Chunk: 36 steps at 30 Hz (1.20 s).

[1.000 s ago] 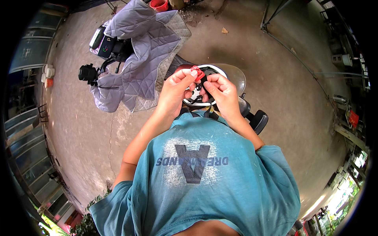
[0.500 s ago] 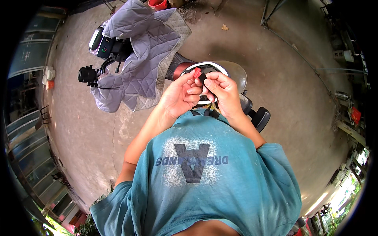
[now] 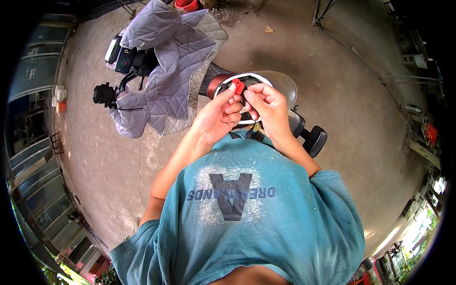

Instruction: The person repairs the chin strap buckle of a white helmet by hand, handling and adjusting the small plastic and fabric components.

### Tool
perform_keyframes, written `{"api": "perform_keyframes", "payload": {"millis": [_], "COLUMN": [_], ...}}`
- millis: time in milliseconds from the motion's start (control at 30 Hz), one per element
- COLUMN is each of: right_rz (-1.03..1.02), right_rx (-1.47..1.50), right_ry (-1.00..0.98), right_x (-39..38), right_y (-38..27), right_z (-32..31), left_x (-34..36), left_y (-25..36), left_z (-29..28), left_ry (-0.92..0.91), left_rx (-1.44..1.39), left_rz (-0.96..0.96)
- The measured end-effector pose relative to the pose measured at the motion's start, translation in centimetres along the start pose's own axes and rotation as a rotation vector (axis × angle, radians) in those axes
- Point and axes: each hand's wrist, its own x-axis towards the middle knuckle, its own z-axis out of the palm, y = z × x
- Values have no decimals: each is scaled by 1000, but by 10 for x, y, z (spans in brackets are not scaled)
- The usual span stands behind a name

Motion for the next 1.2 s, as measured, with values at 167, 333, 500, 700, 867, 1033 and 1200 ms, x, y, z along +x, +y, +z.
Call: {"api": "perform_keyframes", "payload": {"millis": [167, 333, 500, 700, 867, 1033, 1200], "right_rz": [-58, -130, -71, -150, -469, -453, -326], "right_rx": [-65, -166, -159, -187, -380, -219, 81], "right_ry": [-42, -122, -156, -145, -122, -114, -99], "right_x": [2, 7, 9, 9, 13, 7, -1], "right_y": [5, 4, -1, 2, 7, 9, 10], "right_z": [-6, -11, -14, -10, -13, -10, 3], "left_x": [0, -2, -9, -13, -14, -16, -21], "left_y": [-1, 0, -4, -4, -7, -8, -11], "left_z": [3, 6, 18, 23, 21, 24, 33], "left_ry": [59, 45, 136, 101, 74, 54, 10], "left_rx": [159, 415, 705, 804, 914, 944, 842], "left_rz": [137, 294, 501, 631, 664, 726, 721]}}
